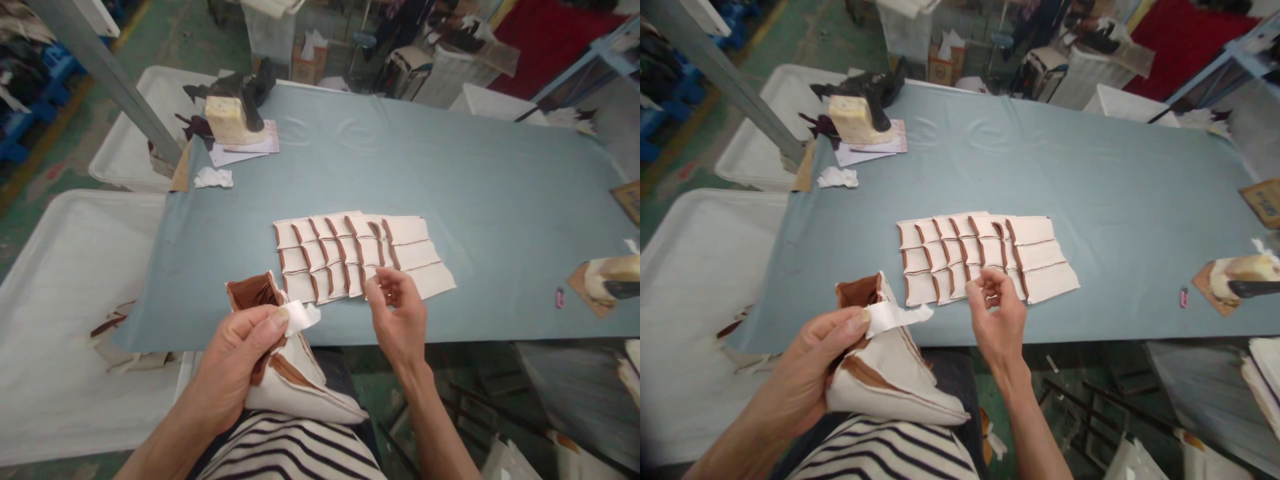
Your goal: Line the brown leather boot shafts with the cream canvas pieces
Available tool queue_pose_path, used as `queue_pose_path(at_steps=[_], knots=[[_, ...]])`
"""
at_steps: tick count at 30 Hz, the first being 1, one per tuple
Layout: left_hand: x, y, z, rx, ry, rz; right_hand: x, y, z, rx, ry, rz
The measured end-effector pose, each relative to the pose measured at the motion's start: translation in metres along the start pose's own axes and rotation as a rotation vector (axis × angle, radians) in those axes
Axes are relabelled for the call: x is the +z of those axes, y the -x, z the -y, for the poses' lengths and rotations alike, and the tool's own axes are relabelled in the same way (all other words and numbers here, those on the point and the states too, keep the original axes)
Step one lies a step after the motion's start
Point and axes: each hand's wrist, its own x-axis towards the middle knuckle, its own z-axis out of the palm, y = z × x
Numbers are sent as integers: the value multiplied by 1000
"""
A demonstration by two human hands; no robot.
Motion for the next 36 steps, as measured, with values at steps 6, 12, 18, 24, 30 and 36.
queue_pose_path(at_steps=[6, 12, 18, 24, 30, 36], knots=[[10, -7, 3, -23, 93, -57, 23, 31, 38, -746, 59, 346], [13, -5, 5, -5, 31, -84, 35, 19, 30, -883, 123, 349], [13, -6, 6, 30, -3, -96, 33, 15, 35, -875, 93, 439], [8, -7, 12, 75, -49, -33, 39, 21, 35, -782, -33, 415], [0, -6, 21, 132, -88, -56, 53, 47, 34, -298, -298, 253], [-23, 2, 40, 261, -205, -132, 66, 72, 13, 208, -422, 115]])
